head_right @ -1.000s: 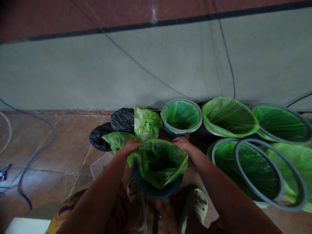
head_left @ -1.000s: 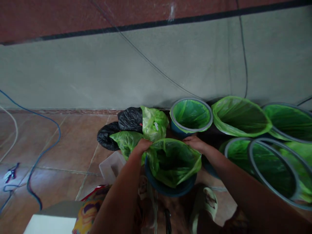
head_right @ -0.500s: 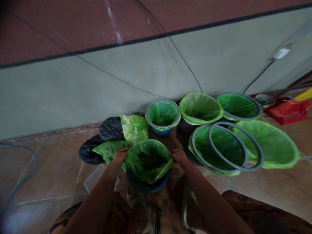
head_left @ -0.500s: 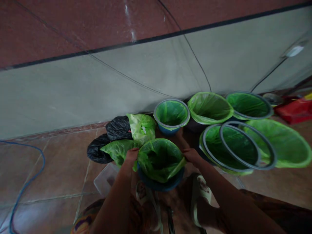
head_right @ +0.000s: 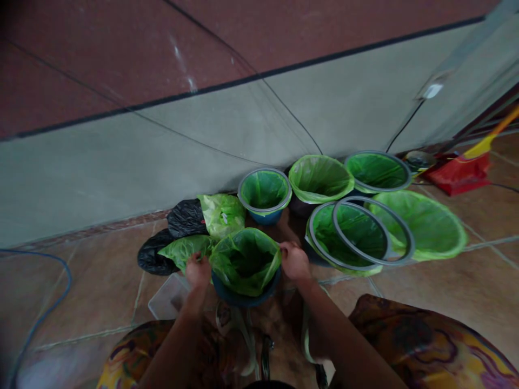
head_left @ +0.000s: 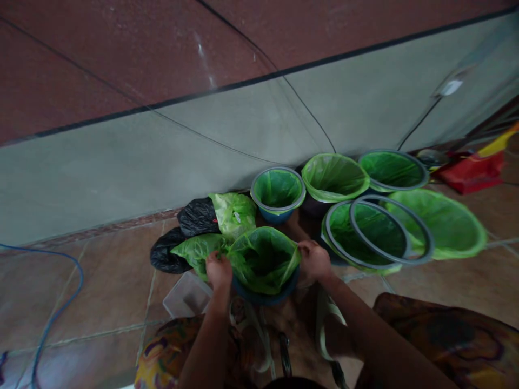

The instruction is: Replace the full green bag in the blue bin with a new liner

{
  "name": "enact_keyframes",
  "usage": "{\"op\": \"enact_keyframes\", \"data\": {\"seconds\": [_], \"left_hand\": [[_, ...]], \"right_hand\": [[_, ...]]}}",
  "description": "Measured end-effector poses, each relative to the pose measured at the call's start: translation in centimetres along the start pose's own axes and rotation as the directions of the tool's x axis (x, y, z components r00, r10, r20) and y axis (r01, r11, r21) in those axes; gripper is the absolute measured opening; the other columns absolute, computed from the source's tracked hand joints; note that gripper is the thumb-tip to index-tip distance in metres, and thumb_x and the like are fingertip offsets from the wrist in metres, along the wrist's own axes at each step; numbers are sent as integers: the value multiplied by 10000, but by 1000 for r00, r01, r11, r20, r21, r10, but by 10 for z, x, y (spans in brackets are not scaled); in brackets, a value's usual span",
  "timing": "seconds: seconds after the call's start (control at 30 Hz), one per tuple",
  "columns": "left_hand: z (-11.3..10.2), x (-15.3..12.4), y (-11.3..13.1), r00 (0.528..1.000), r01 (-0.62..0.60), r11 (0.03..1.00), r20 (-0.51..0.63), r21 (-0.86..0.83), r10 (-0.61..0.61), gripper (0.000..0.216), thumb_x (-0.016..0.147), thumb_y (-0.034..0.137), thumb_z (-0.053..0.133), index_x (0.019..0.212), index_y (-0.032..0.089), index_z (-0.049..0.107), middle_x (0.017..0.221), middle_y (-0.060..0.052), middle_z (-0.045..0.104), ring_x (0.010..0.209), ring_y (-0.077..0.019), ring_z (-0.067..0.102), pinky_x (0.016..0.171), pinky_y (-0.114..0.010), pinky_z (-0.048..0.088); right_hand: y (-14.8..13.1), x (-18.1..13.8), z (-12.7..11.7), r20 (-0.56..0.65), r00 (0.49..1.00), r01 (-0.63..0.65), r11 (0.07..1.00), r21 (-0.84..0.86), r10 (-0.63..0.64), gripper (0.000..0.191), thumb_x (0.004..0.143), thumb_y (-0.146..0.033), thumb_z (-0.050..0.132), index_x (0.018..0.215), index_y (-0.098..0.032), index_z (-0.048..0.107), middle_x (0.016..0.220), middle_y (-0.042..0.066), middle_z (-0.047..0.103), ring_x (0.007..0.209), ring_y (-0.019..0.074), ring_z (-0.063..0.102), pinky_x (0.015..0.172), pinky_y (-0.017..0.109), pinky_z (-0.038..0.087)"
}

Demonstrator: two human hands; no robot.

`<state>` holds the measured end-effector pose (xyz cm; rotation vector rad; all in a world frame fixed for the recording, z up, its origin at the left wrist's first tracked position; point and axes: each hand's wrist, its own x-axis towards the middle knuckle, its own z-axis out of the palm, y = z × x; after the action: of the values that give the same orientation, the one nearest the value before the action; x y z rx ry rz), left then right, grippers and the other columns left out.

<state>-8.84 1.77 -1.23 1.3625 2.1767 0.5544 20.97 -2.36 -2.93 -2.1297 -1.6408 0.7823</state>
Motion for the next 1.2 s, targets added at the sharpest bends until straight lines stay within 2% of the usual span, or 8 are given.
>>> {"op": "enact_keyframes", "data": {"seconds": [0.07, 0.13, 0.23, 0.4, 0.7, 0.9, 1.1, 1.2], "left_hand": [[12, -28, 11, 996, -86, 996, 41, 31, 84, 344, 914, 187, 476, 1207, 156, 653, 1254, -151, 681, 1183, -263, 631, 1024, -364, 481], [31, -58, 22, 860, -410, 907, 372, 97, 349, 344, 922, 181, 470, 1212, 167, 655, 1248, -127, 688, 1189, -233, 624, 1063, -342, 451], [60, -91, 32, 748, -499, 863, 543, 81, 382, 336, 874, 219, 582, 1196, 191, 676, 1197, -98, 722, 1148, -229, 648, 1039, -310, 460], [80, -104, 33, 692, -536, 828, 647, 165, 320, 271, 877, 226, 564, 1107, 199, 706, 1165, -107, 735, 1137, -267, 654, 1016, -380, 455], [40, -114, 30, 656, -689, 681, 613, 248, 441, 237, 951, 207, 457, 1033, 193, 678, 1073, -79, 683, 1090, -233, 612, 1050, -408, 390], [36, -142, 6, 609, -778, 526, 617, 344, 497, 242, 970, 165, 464, 1021, 196, 698, 972, -69, 639, 941, -197, 618, 851, -310, 479], [37, -151, 2, 609, -772, 524, 652, 359, 451, 231, 944, 146, 508, 1032, 192, 716, 1034, -89, 649, 996, -223, 614, 877, -343, 498], [34, -162, 3, 646, -732, 564, 651, 382, 398, 285, 933, 121, 490, 1069, 194, 729, 1124, -115, 660, 1067, -257, 616, 920, -382, 502]], "right_hand": [[-12, -3, -2, 127, 955, 277, 958, -77, -267, 406, 850, -73, 446, 1120, -202, 722, 1190, 91, 707, 1078, 200, 667, 990, 302, 468], [-17, -7, -2, 269, 881, 430, 897, -105, -390, 433, 813, -35, 469, 1129, -193, 721, 1159, 97, 711, 1072, 204, 665, 991, 302, 461], [-13, -11, 0, 341, 851, 464, 876, -131, -400, 333, 800, -41, 497, 987, -149, 751, 1018, 129, 722, 972, 238, 680, 924, 336, 488], [6, -13, 3, 286, 872, 436, 896, -84, -397, 222, 798, -64, 541, 816, -151, 745, 961, 103, 702, 905, 201, 658, 855, 299, 501], [42, -19, 26, 48, 940, 317, 914, 253, -339, 107, 709, -125, 669, 716, -203, 743, 1068, 93, 678, 994, 230, 660, 911, 395, 530], [51, -26, 39, 72, 949, 277, 918, 283, -308, 115, 675, -116, 674, 693, -207, 741, 1048, 91, 702, 1095, 267, 639, 938, 431, 518], [50, -31, 42, 161, 925, 275, 900, 339, -344, 64, 655, -144, 707, 649, -194, 747, 935, 74, 679, 898, 219, 668, 844, 371, 536], [52, -33, 42, 245, 908, 223, 887, 404, -340, 96, 624, -143, 703, 667, -206, 762, 960, 64, 672, 904, 209, 650, 830, 346, 537]]}}
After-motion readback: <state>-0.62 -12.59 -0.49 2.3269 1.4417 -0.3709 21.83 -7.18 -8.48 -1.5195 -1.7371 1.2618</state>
